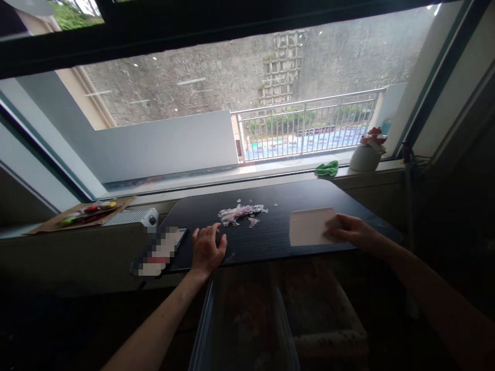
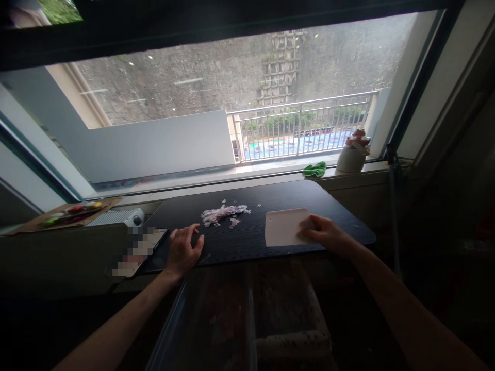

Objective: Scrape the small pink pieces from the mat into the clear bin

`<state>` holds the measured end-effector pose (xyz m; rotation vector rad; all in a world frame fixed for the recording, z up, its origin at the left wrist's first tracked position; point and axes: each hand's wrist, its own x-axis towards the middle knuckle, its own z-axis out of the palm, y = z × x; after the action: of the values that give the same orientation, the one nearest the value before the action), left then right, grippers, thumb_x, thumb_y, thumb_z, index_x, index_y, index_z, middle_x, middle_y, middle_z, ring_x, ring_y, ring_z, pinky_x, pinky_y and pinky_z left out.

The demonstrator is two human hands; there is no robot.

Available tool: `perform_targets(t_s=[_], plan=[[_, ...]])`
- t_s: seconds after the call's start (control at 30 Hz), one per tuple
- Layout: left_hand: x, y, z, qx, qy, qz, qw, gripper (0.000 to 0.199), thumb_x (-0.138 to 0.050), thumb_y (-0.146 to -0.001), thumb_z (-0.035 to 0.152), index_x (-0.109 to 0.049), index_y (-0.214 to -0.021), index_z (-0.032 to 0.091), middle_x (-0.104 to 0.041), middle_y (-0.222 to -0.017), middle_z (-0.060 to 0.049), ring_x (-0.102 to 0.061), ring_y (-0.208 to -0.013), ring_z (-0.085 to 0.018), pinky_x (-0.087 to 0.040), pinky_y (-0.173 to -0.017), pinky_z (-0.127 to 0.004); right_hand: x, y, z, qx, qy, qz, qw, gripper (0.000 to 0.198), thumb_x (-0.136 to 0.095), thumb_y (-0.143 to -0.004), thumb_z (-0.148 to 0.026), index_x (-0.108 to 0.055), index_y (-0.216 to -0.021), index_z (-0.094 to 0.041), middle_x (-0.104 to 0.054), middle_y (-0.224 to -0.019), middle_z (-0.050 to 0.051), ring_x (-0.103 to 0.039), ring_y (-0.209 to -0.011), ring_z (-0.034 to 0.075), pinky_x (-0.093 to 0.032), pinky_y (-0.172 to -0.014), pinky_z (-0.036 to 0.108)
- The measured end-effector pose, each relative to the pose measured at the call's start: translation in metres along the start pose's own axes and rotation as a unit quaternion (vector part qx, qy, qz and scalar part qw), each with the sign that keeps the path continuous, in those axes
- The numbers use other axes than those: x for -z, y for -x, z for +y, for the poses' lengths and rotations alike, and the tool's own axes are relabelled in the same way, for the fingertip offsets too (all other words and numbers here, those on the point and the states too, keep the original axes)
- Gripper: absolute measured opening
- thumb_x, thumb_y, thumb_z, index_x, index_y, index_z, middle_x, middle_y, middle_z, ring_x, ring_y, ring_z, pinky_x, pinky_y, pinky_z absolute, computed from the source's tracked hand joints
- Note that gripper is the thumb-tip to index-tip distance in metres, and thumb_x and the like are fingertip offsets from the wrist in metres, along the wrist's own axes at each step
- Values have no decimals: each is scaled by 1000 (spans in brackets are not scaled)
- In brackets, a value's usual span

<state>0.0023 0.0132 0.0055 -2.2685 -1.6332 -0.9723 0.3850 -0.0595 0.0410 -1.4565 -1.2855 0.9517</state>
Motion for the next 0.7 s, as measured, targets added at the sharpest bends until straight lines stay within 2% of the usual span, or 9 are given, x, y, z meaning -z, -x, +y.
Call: perform_targets(t_s=[0.07,0.17,0.2,0.33,0.47,0.57,0.7], plan=[[1,2,1,-26,11,4,1000,29,-44,-85,30,-56,-109,18,-66,-91,-7,-60,-94,-25,-28,-107,-50,-14,-14,4,26,-13,22,999,45,-81,-52,-50,-68,-82,-20,-73,-80,4,-67,-76,23,-55,-72,36],[3,4,2,-63,17,-2,998,29,-44,-86,29,-55,-111,19,-65,-94,-6,-60,-94,-23,-25,-109,-50,-49,-38,5,61,-42,43,996,38,-77,-60,-46,-67,-85,-20,-72,-83,5,-67,-79,23,-54,-74,35],[4,5,2,-66,17,-3,998,30,-44,-86,29,-54,-111,19,-65,-94,-6,-60,-94,-23,-25,-109,-50,-62,-44,4,62,-44,34,997,36,-75,-62,-44,-66,-86,-19,-71,-82,5,-67,-78,22,-54,-73,35],[4,5,4,-56,13,-8,998,30,-45,-85,29,-54,-112,19,-65,-95,-6,-59,-95,-23,-26,-108,-51,-100,-58,-1,83,-5,78,993,30,-68,-66,-39,-63,-88,-19,-69,-84,5,-64,-77,21,-52,-70,34],[3,5,5,-44,12,-10,999,30,-46,-85,28,-55,-112,19,-65,-96,-6,-59,-95,-23,-26,-108,-51,-107,-52,-5,68,51,85,993,23,-65,-65,-36,-62,-81,-21,-67,-78,3,-62,-73,21,-49,-67,33],[3,4,6,-42,11,-9,999,30,-46,-84,28,-55,-112,20,-66,-96,-6,-59,-95,-23,-27,-108,-51,-104,-45,-4,54,60,120,989,17,-61,-65,-36,-61,-75,-22,-65,-72,2,-60,-69,20,-48,-63,32],[3,5,6,-42,10,-13,999,30,-47,-84,28,-55,-112,20,-66,-96,-6,-59,-95,-23,-27,-108,-51,-105,-43,-1,69,46,148,986,22,-58,-67,-39,-60,-80,-22,-65,-75,3,-60,-71,21,-47,-64,33]])
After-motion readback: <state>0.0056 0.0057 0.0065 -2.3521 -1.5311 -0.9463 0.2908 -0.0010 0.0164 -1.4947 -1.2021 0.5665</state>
